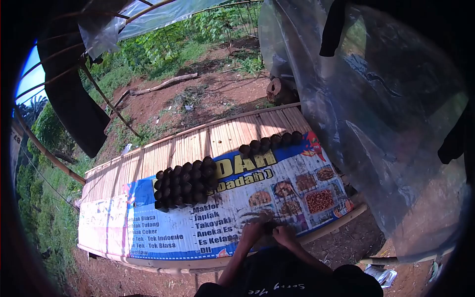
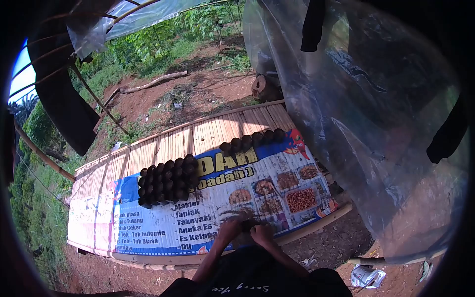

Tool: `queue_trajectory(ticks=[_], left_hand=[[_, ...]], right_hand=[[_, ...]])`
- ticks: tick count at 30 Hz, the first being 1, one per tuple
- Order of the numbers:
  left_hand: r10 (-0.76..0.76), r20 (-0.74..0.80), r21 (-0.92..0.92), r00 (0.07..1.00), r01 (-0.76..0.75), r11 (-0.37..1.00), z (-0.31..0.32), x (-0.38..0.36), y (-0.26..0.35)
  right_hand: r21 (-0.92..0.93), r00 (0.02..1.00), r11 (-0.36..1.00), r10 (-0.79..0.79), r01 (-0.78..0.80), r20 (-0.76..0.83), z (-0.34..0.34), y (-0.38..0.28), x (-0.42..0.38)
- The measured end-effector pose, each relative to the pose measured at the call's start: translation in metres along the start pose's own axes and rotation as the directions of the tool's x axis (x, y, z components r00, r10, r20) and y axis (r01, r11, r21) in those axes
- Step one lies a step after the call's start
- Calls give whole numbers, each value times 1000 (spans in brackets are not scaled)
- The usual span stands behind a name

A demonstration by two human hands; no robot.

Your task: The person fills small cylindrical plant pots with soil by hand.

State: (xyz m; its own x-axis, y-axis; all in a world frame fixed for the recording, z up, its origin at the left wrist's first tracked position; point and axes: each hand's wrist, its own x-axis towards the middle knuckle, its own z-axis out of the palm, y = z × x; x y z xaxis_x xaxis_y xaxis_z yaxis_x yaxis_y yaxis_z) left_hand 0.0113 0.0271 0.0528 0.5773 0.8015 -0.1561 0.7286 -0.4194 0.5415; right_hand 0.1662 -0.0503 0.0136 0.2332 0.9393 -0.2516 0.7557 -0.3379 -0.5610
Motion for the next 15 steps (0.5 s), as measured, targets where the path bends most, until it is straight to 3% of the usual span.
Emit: queue_trajectory(ticks=[2, 4, 8, 10, 15], left_hand=[[6, -43, -11, 999, -7, 1000, -4, -3, 3], [-31, -31, -43, 999, 30, 999, 6, -7, -5], [-86, 12, -71, 996, 87, 994, 21, -22, -10], [-73, -82, -105, 994, 64, 992, 14, -20, -6], [-127, -82, -150, 989, 114, 982, 23, -25, -11]], right_hand=[[-30, 1000, 999, 10, -11, -29, -9, -8, -1], [-79, 983, 993, -98, 87, -157, -10, -7, -5], [-71, 982, 988, -148, 141, -116, 8, 12, 0], [-70, 976, 984, -170, 161, -137, -1, 7, 1], [-83, 968, 983, -175, 162, -182, 8, 10, -3]])
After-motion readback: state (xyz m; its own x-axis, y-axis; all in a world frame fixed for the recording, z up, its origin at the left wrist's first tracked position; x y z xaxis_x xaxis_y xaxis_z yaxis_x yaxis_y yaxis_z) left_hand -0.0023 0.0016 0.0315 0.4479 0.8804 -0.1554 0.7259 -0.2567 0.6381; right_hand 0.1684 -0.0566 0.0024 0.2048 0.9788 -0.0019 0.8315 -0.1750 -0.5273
